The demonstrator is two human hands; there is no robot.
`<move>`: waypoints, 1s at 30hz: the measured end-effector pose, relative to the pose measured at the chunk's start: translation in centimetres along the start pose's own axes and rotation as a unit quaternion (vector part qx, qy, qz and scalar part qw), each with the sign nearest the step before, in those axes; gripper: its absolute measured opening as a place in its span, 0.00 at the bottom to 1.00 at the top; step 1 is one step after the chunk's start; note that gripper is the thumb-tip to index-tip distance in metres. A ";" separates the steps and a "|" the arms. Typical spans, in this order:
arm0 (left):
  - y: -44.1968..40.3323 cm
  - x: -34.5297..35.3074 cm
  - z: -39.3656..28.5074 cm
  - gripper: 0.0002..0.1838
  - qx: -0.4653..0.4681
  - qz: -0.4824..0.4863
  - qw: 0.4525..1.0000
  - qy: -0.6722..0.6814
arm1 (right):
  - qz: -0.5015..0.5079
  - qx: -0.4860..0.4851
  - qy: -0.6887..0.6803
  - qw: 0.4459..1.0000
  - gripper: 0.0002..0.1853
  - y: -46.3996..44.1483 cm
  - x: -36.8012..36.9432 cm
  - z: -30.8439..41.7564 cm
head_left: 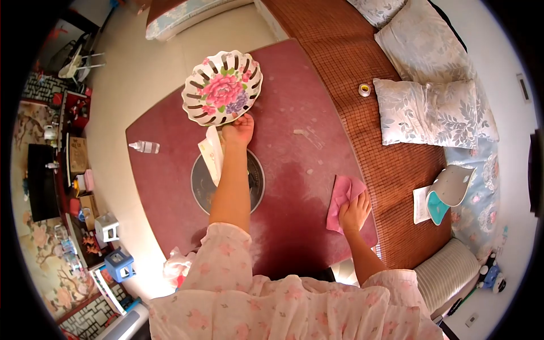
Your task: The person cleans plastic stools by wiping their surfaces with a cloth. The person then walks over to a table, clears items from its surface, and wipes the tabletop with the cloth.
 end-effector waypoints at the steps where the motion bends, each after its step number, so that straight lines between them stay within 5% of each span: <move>1: 0.1 -0.5 0.0 0.08 -0.007 0.037 0.999 0.000 | -0.004 0.004 -0.008 1.000 0.29 0.0 0.1 -0.1; 8: 1.7 -0.6 1.7 0.06 0.040 -0.048 0.998 -0.023 | -0.013 -0.010 0.011 1.000 0.28 0.4 0.3 -0.5; 10: 3.3 -1.1 3.1 0.05 0.116 -0.073 0.968 -0.209 | -0.011 -0.001 0.008 1.000 0.28 0.3 0.5 -0.5; 12: 5.2 -1.0 6.6 0.03 0.201 0.033 0.813 -0.545 | -0.004 -0.003 0.018 1.000 0.28 0.3 0.6 -0.6; 13: 5.8 -0.6 8.1 0.15 0.415 0.185 0.524 -0.720 | 0.003 -0.007 0.028 1.000 0.29 0.5 0.6 -0.7; 14: 5.5 -1.2 8.8 0.15 0.411 0.185 0.526 -0.721 | 0.006 -0.005 0.031 0.999 0.29 0.6 0.7 -0.8; 16: 6.0 -0.3 10.2 0.26 0.403 0.183 0.246 -0.862 | -0.003 0.001 0.014 1.000 0.29 0.4 0.6 -0.7; 17: 5.8 0.3 10.0 0.28 0.383 0.159 0.182 -0.891 | -0.003 0.003 0.016 1.000 0.29 0.3 0.5 -0.7; 21: 3.1 0.3 9.3 0.29 0.393 0.131 0.086 -0.906 | -0.004 -0.005 0.022 1.000 0.29 0.4 0.6 -0.7; 30: 4.6 -0.3 8.9 0.22 0.431 0.174 0.047 -0.884 | 0.000 -0.010 0.026 1.000 0.30 0.4 0.4 -0.6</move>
Point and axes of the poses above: each hand's wrist, its own y-axis away from the middle knuckle, its own x-axis out of the palm, z = x × y, the point moved 2 cm from there along -y, towards the middle knuckle, and after that the axes turned 4 degrees about z, right-handed, at the moved point
